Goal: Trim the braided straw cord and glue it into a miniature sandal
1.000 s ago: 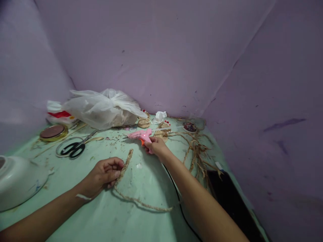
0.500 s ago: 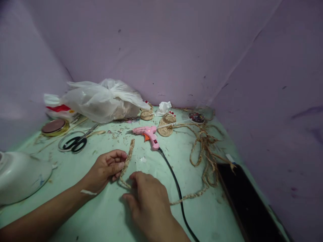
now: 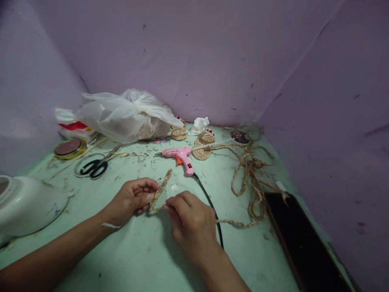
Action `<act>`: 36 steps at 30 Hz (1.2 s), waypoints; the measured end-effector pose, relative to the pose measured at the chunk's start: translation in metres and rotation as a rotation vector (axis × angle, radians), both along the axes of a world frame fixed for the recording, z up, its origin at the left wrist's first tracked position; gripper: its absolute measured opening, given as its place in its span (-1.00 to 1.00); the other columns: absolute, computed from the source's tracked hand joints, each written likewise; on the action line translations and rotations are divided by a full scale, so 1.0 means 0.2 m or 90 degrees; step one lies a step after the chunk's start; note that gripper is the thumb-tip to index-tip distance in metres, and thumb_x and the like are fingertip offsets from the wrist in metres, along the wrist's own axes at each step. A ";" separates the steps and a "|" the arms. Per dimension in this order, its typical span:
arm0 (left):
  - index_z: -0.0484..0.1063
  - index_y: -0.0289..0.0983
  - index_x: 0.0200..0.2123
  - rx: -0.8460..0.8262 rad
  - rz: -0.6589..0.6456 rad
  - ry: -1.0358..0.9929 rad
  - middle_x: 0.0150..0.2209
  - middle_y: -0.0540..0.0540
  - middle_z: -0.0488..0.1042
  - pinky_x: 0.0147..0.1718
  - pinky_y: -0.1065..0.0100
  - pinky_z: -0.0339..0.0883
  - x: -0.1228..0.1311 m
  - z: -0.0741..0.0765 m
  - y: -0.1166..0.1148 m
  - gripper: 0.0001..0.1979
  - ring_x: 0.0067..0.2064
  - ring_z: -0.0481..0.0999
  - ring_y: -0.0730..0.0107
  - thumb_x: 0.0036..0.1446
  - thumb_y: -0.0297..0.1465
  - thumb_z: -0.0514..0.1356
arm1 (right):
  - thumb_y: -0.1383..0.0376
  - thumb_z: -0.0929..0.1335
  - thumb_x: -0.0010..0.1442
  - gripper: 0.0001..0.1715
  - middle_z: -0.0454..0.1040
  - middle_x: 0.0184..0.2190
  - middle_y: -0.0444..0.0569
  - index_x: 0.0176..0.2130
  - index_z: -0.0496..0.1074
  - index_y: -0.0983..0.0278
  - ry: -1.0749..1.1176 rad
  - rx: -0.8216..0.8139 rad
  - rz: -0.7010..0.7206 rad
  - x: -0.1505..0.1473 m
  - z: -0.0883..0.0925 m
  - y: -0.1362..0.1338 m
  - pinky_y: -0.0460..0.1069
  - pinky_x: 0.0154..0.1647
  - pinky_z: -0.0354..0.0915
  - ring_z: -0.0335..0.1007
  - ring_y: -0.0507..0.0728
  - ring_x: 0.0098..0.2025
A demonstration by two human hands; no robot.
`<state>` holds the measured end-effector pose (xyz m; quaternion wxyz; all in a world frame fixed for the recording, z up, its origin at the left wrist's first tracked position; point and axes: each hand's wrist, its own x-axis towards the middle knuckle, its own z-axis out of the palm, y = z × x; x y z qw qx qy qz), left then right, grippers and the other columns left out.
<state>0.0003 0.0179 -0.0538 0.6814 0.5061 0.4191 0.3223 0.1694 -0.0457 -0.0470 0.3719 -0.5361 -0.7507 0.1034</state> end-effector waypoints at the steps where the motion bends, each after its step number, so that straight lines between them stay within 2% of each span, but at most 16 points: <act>1: 0.35 -0.36 -0.36 -0.003 -0.006 0.002 -0.54 0.04 0.34 -0.76 0.58 0.01 0.00 0.00 0.00 -0.71 -0.69 0.17 0.71 -0.19 -0.34 0.27 | 0.34 0.29 0.12 -0.88 0.45 -0.46 -0.02 -0.34 0.43 0.28 0.001 0.007 -0.004 0.01 0.00 0.01 -0.09 -0.46 0.21 0.35 0.06 -0.44; 5: 0.36 -0.36 -0.35 -0.019 -0.008 -0.003 -0.52 0.03 0.35 -0.77 0.59 0.03 -0.01 -0.01 0.02 -0.71 -0.67 0.21 0.70 -0.19 -0.34 0.26 | 0.32 0.28 0.13 -0.87 0.45 -0.47 -0.02 -0.36 0.43 0.27 0.023 0.000 0.047 0.02 -0.01 0.02 -0.09 -0.45 0.21 0.34 0.05 -0.43; 9: 0.34 -0.36 -0.36 -0.020 0.028 0.017 -0.56 0.06 0.32 -0.78 0.61 0.05 0.01 -0.01 0.02 -0.73 -0.68 0.20 0.69 -0.18 -0.37 0.24 | 0.30 0.28 0.13 -0.85 0.43 -0.51 -0.05 -0.41 0.43 0.28 0.022 -0.089 0.088 -0.01 -0.02 0.01 -0.10 -0.50 0.18 0.31 0.03 -0.49; 13: 0.29 -0.35 -0.41 -0.030 0.057 0.124 -0.68 0.11 0.27 -0.82 0.58 0.06 0.03 0.02 0.00 -0.80 -0.73 0.19 0.63 -0.18 -0.43 0.20 | 0.26 0.30 0.11 -0.84 0.44 -0.51 -0.06 -0.42 0.44 0.26 0.017 -0.165 0.074 -0.01 -0.03 -0.01 -0.09 -0.46 0.17 0.32 0.05 -0.47; 16: 0.27 -0.33 -0.42 -0.068 0.022 0.162 -0.77 0.11 0.25 -0.82 0.52 0.09 0.02 0.05 -0.01 -0.85 -0.77 0.19 0.57 -0.13 -0.43 0.14 | 0.30 0.26 0.15 -0.83 0.41 -0.53 -0.09 -0.41 0.41 0.26 0.059 -0.185 0.086 0.02 -0.01 -0.01 -0.10 -0.46 0.16 0.30 0.02 -0.48; 18: 0.29 -0.33 -0.42 -0.053 0.004 0.187 -0.75 0.09 0.26 -0.79 0.51 0.10 0.00 0.08 0.00 -0.87 -0.75 0.21 0.54 -0.10 -0.42 0.13 | 0.31 0.24 0.16 -0.81 0.40 -0.54 -0.10 -0.42 0.40 0.27 0.089 -0.186 0.113 0.04 0.01 -0.01 -0.10 -0.46 0.16 0.29 0.01 -0.49; 19: 0.31 -0.33 -0.42 -0.007 0.005 0.207 -0.71 0.07 0.28 -0.76 0.50 0.12 -0.01 0.10 0.01 -0.88 -0.71 0.24 0.53 -0.10 -0.41 0.13 | 0.31 0.24 0.17 -0.81 0.40 -0.54 -0.09 -0.43 0.39 0.27 0.097 -0.180 0.131 0.05 0.02 -0.01 -0.10 -0.46 0.16 0.29 0.01 -0.49; 21: 0.38 -0.33 -0.40 0.167 -0.015 0.254 -0.58 -0.02 0.37 -0.61 0.45 0.22 -0.05 0.13 0.02 -0.88 -0.56 0.34 0.47 -0.08 -0.44 0.13 | 0.31 0.25 0.17 -0.80 0.41 -0.54 -0.08 -0.43 0.40 0.27 0.101 -0.161 0.173 0.07 0.05 -0.01 -0.09 -0.45 0.17 0.29 0.02 -0.48; 24: 0.46 -0.26 -0.25 0.465 -0.177 0.312 -0.29 -0.11 0.40 -0.29 0.38 0.24 -0.11 0.17 0.04 -0.72 -0.27 0.38 0.37 -0.05 -0.55 0.07 | 0.31 0.27 0.15 -0.82 0.41 -0.55 -0.07 -0.44 0.41 0.27 0.111 -0.136 0.217 0.09 0.07 -0.01 -0.09 -0.46 0.18 0.30 0.02 -0.48; 26: 0.43 -0.20 -0.16 0.550 -0.290 0.342 -0.21 -0.12 0.36 -0.23 0.36 0.20 -0.13 0.19 0.06 -0.62 -0.21 0.35 0.35 -0.05 -0.59 0.04 | 0.31 0.28 0.14 -0.82 0.40 -0.56 -0.07 -0.46 0.41 0.27 0.130 -0.128 0.220 0.10 0.09 -0.01 -0.09 -0.47 0.18 0.30 0.02 -0.49; 28: 0.42 -0.19 -0.16 0.569 -0.321 0.369 -0.19 -0.12 0.33 -0.26 0.38 0.19 -0.15 0.20 0.06 -0.62 -0.22 0.34 0.35 -0.05 -0.59 0.04 | 0.30 0.28 0.14 -0.81 0.40 -0.56 -0.07 -0.47 0.41 0.26 0.145 -0.123 0.218 0.11 0.10 -0.01 -0.09 -0.47 0.19 0.30 0.03 -0.50; 32: 0.48 -0.21 -0.28 0.598 -0.285 0.351 -0.26 -0.12 0.36 -0.31 0.40 0.19 -0.14 0.21 0.06 -0.71 -0.29 0.34 0.37 -0.07 -0.56 0.07 | 0.31 0.27 0.15 -0.81 0.41 -0.56 -0.08 -0.46 0.41 0.26 0.142 -0.113 0.232 0.12 0.11 -0.01 -0.09 -0.45 0.20 0.31 0.03 -0.49; 34: 0.49 -0.25 -0.39 0.572 -0.183 0.320 -0.37 -0.10 0.39 -0.37 0.43 0.20 -0.12 0.22 0.04 -0.81 -0.36 0.34 0.41 -0.06 -0.52 0.09 | 0.31 0.27 0.14 -0.82 0.41 -0.56 -0.08 -0.45 0.42 0.26 0.122 -0.097 0.224 0.13 0.10 0.00 -0.08 -0.46 0.20 0.30 0.02 -0.49; 36: 0.47 -0.28 -0.51 0.439 -0.065 0.326 -0.53 -0.05 0.38 -0.50 0.48 0.17 -0.09 0.23 0.03 -0.90 -0.50 0.30 0.47 -0.08 -0.46 0.14 | 0.32 0.29 0.13 -0.84 0.42 -0.56 -0.07 -0.44 0.42 0.27 0.098 -0.077 0.209 0.13 0.09 0.00 -0.08 -0.46 0.19 0.30 0.03 -0.49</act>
